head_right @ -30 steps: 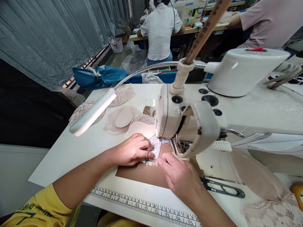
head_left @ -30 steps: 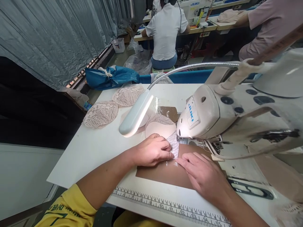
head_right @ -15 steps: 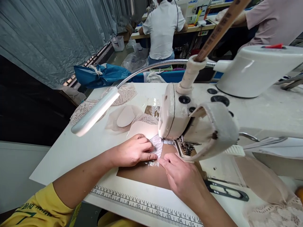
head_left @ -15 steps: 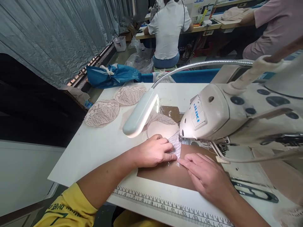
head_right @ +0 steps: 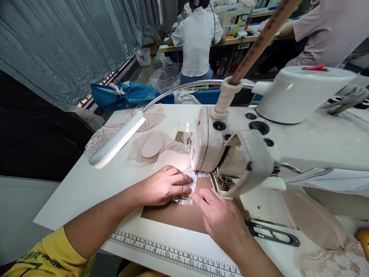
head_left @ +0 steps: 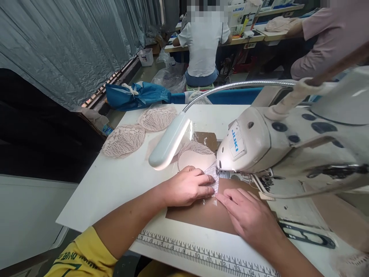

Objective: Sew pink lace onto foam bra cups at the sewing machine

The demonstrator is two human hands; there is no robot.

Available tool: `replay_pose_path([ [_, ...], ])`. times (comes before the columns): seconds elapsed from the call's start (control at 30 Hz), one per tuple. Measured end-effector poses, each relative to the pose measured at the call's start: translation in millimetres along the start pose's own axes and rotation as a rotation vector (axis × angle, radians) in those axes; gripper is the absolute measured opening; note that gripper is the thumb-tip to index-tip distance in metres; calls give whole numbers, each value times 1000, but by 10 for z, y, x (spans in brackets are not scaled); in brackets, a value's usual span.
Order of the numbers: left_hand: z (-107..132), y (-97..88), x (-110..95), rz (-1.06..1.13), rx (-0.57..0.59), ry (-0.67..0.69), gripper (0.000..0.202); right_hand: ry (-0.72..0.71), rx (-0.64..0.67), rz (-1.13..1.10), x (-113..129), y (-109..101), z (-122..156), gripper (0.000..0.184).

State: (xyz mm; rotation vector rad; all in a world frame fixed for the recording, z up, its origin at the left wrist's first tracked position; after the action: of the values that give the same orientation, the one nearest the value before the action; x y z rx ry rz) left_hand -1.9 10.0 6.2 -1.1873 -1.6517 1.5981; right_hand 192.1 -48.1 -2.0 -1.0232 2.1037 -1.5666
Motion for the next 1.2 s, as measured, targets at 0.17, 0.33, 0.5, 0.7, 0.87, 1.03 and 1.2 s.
replay_pose_path([
  [0.17, -84, 11, -49, -87, 3, -71, 37, 19, -6, -8, 0, -1, 13, 36],
  [0.33, -114, 58, -42, -140, 33, -60, 32, 13, -24, 0, 2, -11, 13, 38],
  [0.5, -111, 71, -26, -148, 16, -52, 32, 33, -2, -2, 1, -26, -7, 39],
  [0.7, -158, 48, 13, -140, 3, -70, 32, 62, -36, 32, -19, 5, -23, 37],
  [0.87, -169, 30, 47, -110, -20, -72, 33, 89, -49, 100, -37, 33, -52, 37],
  [1.03, -161, 16, 63, -47, -51, -66, 31, 135, -44, 193, -62, 64, -73, 40],
  [1.2, -182, 10, 79, -30, -68, -72, 31, 208, -49, 222, -96, 126, -49, 44],
])
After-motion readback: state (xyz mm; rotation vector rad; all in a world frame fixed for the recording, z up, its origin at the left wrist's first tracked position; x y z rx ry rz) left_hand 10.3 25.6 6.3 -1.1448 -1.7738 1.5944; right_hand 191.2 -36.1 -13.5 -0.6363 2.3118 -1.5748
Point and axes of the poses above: each hand's wrist, its own z-axis away from the middle knuckle, its own y-axis out of the palm, x = y × z, the point moved 2 cm from there along -z, towards the middle knuckle, and after that the axes turned 5 degrees about -y, right-handed, at the moved point
